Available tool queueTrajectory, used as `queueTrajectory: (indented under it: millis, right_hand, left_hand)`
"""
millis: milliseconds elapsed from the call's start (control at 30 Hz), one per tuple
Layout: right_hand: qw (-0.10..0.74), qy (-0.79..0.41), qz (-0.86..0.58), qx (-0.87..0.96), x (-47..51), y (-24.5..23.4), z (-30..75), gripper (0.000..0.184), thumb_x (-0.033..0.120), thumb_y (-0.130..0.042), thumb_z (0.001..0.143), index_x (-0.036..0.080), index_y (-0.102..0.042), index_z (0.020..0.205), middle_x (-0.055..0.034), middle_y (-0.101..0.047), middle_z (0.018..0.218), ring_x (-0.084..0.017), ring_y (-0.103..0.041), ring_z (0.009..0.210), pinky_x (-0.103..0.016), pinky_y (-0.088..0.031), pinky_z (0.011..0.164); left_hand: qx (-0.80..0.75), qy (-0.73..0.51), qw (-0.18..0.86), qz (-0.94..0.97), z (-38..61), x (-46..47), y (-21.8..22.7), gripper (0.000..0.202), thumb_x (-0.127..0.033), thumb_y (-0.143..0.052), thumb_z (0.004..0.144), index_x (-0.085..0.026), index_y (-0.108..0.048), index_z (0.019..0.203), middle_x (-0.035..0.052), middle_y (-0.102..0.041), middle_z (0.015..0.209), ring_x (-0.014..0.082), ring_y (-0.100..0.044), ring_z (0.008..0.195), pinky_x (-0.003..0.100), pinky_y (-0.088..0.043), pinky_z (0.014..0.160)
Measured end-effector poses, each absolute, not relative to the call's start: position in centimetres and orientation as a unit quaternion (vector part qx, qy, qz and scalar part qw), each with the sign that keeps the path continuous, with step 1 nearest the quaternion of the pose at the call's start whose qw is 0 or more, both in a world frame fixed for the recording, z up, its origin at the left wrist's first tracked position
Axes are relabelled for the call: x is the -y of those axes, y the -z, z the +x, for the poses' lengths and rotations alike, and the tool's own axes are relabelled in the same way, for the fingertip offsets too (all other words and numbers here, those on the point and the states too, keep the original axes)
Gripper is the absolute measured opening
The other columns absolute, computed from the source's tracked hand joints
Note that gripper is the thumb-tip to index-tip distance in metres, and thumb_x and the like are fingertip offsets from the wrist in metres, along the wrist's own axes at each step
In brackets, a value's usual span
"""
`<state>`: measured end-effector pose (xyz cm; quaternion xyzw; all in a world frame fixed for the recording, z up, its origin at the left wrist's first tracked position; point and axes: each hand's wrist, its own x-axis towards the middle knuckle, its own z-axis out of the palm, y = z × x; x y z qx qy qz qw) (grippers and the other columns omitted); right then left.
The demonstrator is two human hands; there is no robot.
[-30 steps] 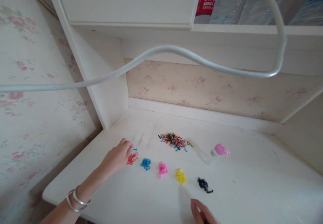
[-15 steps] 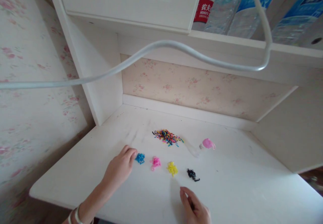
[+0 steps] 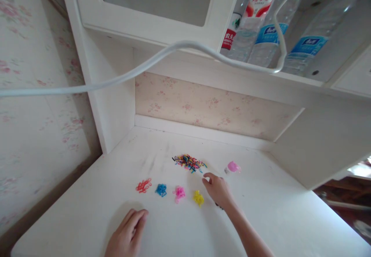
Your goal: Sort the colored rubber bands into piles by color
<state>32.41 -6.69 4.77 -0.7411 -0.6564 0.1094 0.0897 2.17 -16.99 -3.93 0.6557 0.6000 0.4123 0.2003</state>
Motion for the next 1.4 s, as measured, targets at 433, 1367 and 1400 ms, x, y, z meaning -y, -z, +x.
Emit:
queueTrajectory:
  millis: [433,1367,1400]
  right_hand:
    - [0.027,-0.034,-0.789,0.613,2.9,-3.3,31.6,0.035,0.028,-0.035,0.091,0.02,-0.067,0.104,-0.0134,-0.069,0.097,-0.024,-0.066,0.087,-0.029,-0.043,0.067]
    - [0.295,-0.155,-0.671,0.662,15.9,-0.6,28.1,0.042,0.047,-0.038,0.092,0.022,-0.071,0.089,0.0007,-0.065,0.059,-0.011,-0.056,0.051,-0.018,-0.037,0.054]
    - [0.318,-0.177,-0.694,0.622,16.8,0.1,29.6,0.043,0.051,-0.04,0.09,0.022,-0.071,0.091,0.0008,-0.066,0.06,-0.011,-0.057,0.052,-0.018,-0.039,0.054]
  left_hand:
    - [-0.589,-0.443,0.227,0.636,1.5,17.2,3.4,0.028,-0.043,-0.044,0.088,-0.027,-0.067,0.091,0.0031,-0.066,0.078,0.0156,-0.065,0.072,0.021,-0.055,0.062]
    - [-0.597,-0.418,0.178,0.661,2.1,17.3,3.1,0.029,-0.041,-0.044,0.088,-0.025,-0.068,0.092,0.0045,-0.069,0.082,0.0165,-0.068,0.075,0.022,-0.056,0.063]
    - [-0.594,-0.411,0.18,0.668,2.1,17.2,3.3,0.029,-0.041,-0.045,0.088,-0.025,-0.068,0.092,0.0044,-0.069,0.082,0.0161,-0.067,0.074,0.021,-0.055,0.061]
